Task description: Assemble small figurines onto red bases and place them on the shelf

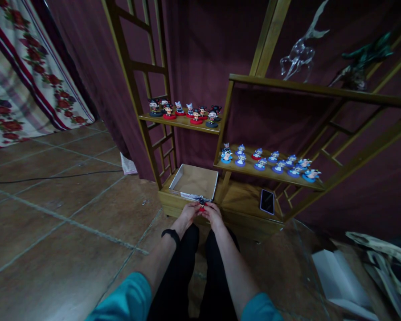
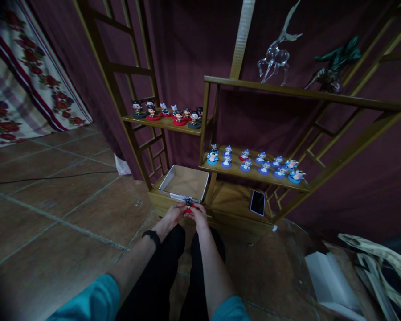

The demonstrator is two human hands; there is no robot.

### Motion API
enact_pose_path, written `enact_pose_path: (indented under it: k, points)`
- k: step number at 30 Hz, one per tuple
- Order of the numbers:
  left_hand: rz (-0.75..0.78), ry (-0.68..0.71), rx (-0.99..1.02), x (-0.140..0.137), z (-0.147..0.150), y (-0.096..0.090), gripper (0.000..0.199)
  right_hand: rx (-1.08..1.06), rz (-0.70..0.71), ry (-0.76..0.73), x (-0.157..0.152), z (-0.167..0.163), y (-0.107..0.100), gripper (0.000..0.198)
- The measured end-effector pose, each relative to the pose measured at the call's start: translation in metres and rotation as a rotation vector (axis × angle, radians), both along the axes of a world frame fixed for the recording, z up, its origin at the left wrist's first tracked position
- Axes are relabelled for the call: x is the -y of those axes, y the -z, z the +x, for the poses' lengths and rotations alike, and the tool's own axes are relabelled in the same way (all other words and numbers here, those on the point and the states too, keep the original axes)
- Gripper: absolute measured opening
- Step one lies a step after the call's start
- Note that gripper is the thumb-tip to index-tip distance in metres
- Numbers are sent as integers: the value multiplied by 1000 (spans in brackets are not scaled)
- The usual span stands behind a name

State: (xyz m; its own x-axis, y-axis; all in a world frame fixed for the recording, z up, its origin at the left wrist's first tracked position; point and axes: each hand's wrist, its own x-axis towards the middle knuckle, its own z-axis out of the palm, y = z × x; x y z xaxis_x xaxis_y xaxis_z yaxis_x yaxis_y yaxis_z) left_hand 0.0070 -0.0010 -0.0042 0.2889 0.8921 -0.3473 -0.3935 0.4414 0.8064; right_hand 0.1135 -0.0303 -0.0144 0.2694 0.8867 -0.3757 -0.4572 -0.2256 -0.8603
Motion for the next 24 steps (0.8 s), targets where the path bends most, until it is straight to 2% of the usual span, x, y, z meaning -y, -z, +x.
enact_pose_path:
  k: [12,17,24]
  points:
    - [16,-28,-70,1,3,0,11,25,-5,-29,-2,0,3,33]
    - [3,-75,-50,4,7,3,8,10,5,13,-3,-1,4,32]
    - [20,-49,-14,4,6,4,8,-31,33,-8,1,1,1,34]
